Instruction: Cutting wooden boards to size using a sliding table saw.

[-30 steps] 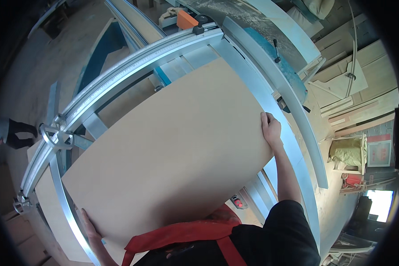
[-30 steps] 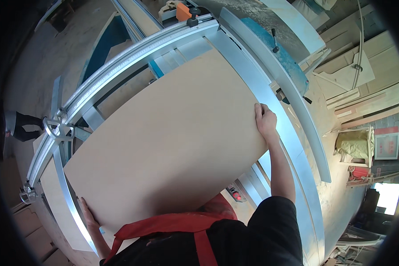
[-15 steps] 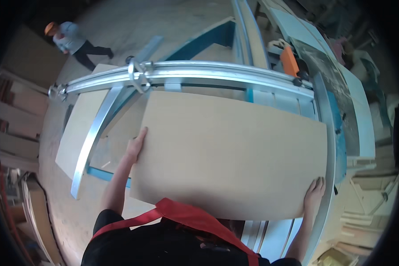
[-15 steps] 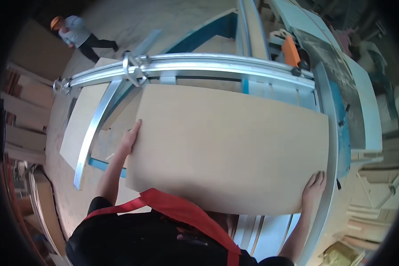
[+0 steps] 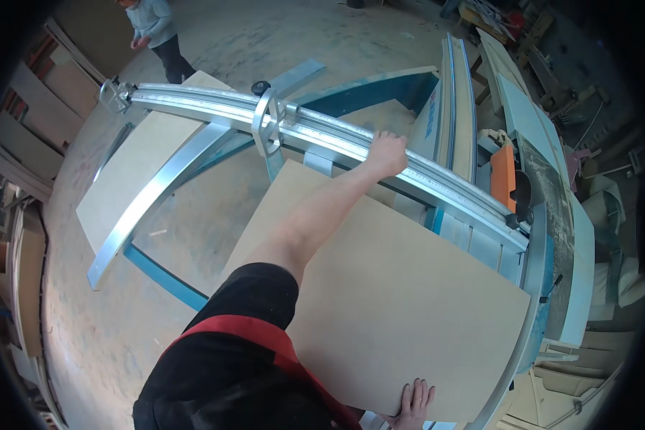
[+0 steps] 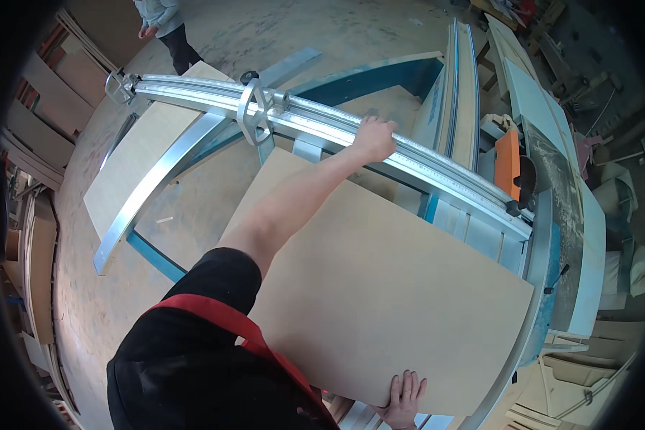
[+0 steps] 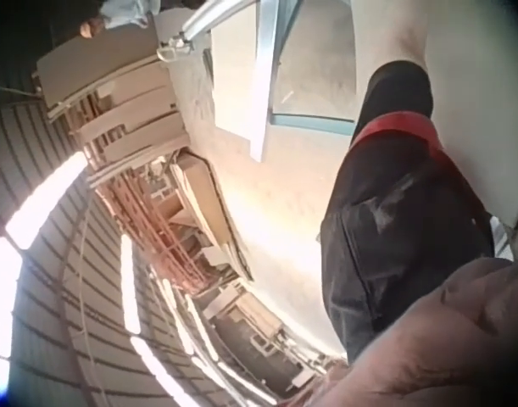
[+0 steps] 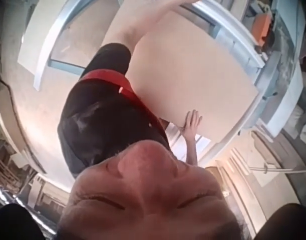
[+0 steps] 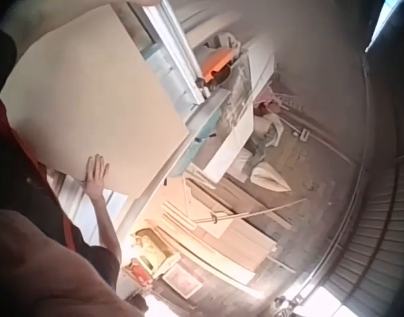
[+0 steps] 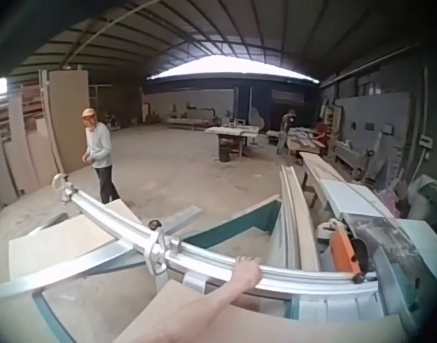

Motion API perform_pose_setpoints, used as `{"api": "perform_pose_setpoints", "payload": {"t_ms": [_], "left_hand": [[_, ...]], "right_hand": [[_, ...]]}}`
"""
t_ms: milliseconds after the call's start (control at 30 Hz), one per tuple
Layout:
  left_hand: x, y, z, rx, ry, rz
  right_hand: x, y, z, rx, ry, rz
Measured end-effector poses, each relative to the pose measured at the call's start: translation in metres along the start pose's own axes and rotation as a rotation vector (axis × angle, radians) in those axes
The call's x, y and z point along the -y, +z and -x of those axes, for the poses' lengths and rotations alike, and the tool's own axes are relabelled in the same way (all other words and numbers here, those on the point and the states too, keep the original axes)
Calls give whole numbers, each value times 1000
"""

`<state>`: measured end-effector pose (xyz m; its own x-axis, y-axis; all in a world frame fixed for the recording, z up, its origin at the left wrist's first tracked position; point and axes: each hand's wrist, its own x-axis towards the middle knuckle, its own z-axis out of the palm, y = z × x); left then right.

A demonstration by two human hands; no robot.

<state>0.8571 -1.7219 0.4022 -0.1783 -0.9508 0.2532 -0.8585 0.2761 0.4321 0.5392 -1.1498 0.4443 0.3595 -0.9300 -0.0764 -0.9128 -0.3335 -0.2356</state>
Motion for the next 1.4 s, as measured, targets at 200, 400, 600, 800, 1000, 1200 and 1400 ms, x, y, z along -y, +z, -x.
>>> {"api": "perform_pose_setpoints", "payload": {"t_ms": [200, 400, 600, 800, 1000, 1200, 1400], "left_hand": [[38, 103, 24, 13, -20, -24], [49, 46, 8, 49, 11, 18], [33, 9, 75, 29, 5, 24], [30, 6, 184, 24, -15, 39], [41, 6, 215, 40, 35, 85], [-76, 66, 155, 23, 59, 80], [-212, 158, 126, -88, 12, -105]], "right_hand": [[-65, 110, -45, 9, -64, 111], [-18, 57, -101, -40, -91, 151], [26, 58, -51, -63, -78, 127], [61, 97, 27, -51, -107, 161], [125, 107, 46, -47, -29, 179], [14, 60, 72, -43, 7, 165], [-236, -6, 120, 21, -140, -31]]}}
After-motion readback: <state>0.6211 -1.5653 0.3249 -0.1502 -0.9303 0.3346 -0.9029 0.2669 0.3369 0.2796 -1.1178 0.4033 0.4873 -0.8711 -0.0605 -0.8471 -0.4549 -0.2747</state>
